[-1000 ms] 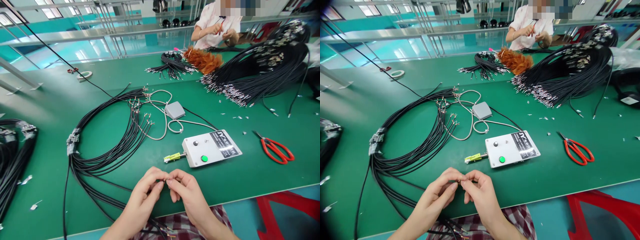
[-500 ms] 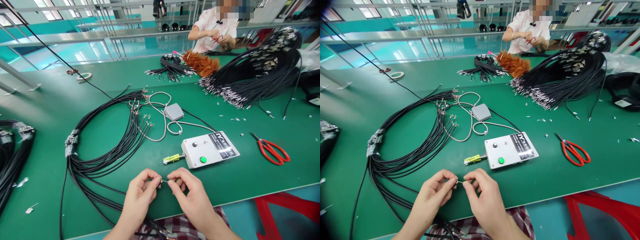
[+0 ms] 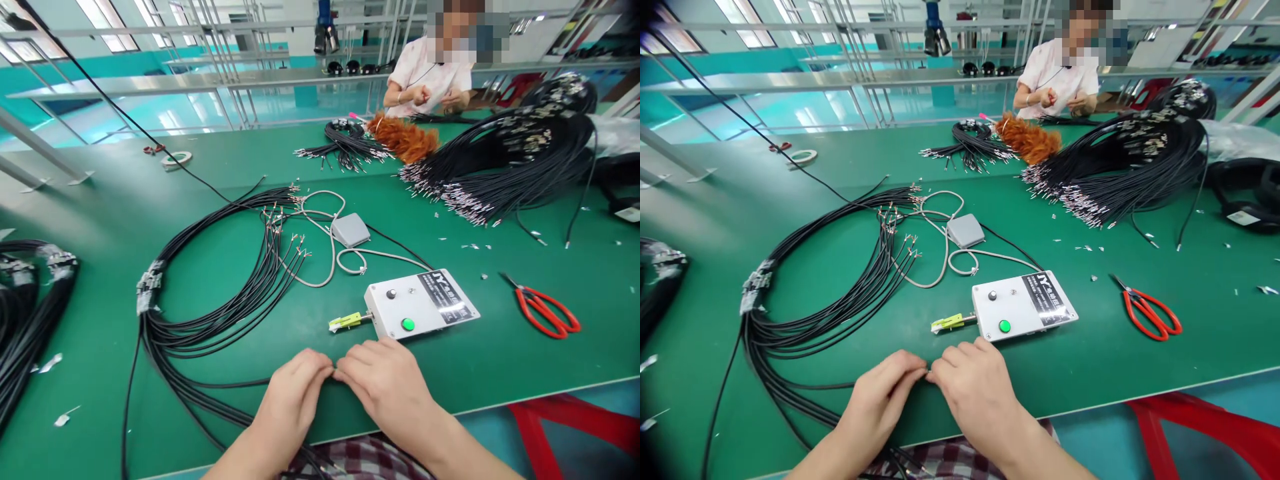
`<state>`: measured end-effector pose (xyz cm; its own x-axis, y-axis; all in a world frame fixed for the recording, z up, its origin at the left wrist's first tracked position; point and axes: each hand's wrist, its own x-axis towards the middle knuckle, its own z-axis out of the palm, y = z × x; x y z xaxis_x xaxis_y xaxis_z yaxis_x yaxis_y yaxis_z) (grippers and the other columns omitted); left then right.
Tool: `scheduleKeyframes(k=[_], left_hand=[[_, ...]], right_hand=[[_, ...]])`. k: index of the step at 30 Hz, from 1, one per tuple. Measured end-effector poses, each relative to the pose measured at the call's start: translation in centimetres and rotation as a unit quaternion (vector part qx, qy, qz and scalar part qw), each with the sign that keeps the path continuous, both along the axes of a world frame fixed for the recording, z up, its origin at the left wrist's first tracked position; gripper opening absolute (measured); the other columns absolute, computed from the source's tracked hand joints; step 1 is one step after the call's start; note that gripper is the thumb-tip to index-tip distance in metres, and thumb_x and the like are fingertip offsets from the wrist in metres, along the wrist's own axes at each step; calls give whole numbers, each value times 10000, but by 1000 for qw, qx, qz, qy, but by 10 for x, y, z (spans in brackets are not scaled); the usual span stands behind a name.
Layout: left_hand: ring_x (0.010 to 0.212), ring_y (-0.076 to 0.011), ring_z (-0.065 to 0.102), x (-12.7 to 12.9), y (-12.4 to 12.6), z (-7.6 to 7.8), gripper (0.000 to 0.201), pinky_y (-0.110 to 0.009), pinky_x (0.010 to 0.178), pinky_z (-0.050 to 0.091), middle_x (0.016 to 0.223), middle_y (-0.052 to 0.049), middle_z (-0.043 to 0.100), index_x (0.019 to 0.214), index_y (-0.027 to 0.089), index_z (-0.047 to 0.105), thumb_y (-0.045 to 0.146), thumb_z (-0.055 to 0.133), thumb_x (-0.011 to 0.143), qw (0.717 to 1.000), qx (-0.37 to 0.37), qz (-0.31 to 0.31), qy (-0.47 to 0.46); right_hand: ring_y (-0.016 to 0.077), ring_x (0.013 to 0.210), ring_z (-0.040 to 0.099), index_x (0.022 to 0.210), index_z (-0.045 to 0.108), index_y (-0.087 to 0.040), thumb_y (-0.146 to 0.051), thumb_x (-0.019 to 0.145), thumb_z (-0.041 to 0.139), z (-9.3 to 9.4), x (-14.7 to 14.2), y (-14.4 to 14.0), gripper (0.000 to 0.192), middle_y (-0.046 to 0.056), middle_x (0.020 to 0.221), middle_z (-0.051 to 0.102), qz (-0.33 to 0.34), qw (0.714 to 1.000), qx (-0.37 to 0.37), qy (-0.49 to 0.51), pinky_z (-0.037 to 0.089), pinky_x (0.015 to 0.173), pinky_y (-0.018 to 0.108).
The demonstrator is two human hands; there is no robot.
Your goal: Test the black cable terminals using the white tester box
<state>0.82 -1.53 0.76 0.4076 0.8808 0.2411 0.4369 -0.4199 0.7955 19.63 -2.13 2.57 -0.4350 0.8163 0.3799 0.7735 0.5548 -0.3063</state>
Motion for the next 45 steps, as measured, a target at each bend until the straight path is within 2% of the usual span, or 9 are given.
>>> scheduleKeyframes(k=[5, 9, 17, 27, 31, 35, 37, 40, 45], left_hand=[[607, -140, 571, 6, 18, 5, 180, -214, 570, 444, 646, 14, 592, 758, 191, 614, 291, 554, 895, 971, -195, 107, -91], [550, -125, 514, 10, 30, 9, 188, -213, 518, 389, 612, 25, 568, 742, 180, 606, 336, 589, 845, 954, -238, 125, -130], [579, -137, 526, 15, 39, 3, 190, -225, 547, 388, 620, 22, 568, 740, 181, 591, 342, 585, 842, 955, -238, 129, -124], [598, -154, 543, 22, 46, -8, 186, -243, 581, 408, 627, 20, 569, 742, 191, 577, 338, 550, 853, 960, -225, 133, -102], [607, -161, 555, 23, 46, -7, 190, -249, 590, 413, 638, 16, 578, 752, 193, 579, 346, 541, 858, 962, -221, 133, -87], [603, -164, 557, 21, 46, -5, 195, -250, 587, 409, 632, 15, 583, 761, 194, 591, 354, 540, 859, 964, -218, 132, -75], [588, -164, 547, 21, 46, -4, 200, -248, 572, 398, 620, 16, 581, 752, 194, 594, 358, 547, 854, 964, -217, 132, -75], [587, -170, 550, 20, 47, -5, 205, -249, 565, 396, 618, 13, 585, 746, 196, 596, 367, 552, 850, 964, -217, 133, -76], [622, -181, 576, 19, 48, -9, 191, -258, 597, 413, 645, 7, 603, 761, 204, 600, 368, 556, 849, 966, -210, 134, -65]], right_hand=[[200, 912, 579, 990, 652, -174, -191, 931, 597, 8, 15, 21, 82, 19, 971, 717, -55, 994, 81, -52, 316, 767, 329], [222, 904, 581, 1022, 657, -132, -179, 796, 765, 4, 17, 34, 255, 52, 997, 714, -57, 984, 76, -150, 306, 787, 361], [181, 736, 548, 725, 640, -191, -129, 764, 781, 5, 14, 51, 160, -16, 723, 647, -43, 979, 41, -196, 275, 766, 351], [189, 748, 556, 733, 645, -195, -111, 779, 743, 9, 13, 52, 137, 0, 737, 657, -52, 979, -13, -197, 264, 757, 361], [218, 827, 585, 814, 642, -170, -179, 737, 804, 13, 10, 51, 179, 23, 827, 684, -49, 980, -25, -193, 275, 783, 386], [231, 1036, 599, 1062, 622, -169, -259, 804, 774, 19, 27, 36, 313, 45, 1122, 700, -40, 994, 17, -97, 293, 895, 411], [213, 1090, 595, 1115, 608, -199, -238, 884, 686, 18, 45, 22, 247, 32, 1183, 693, -73, 995, 64, -18, 299, 955, 411], [209, 1045, 616, 1010, 635, -212, -159, 919, 603, 10, 71, -2, 110, 47, 1119, 725, -150, 977, 139, 63, 353, 943, 402], [246, 1103, 593, 927, 653, -231, -171, 917, 598, -11, 71, -28, 82, 45, 1134, 737, -171, 973, 129, 90, 357, 960, 424]])
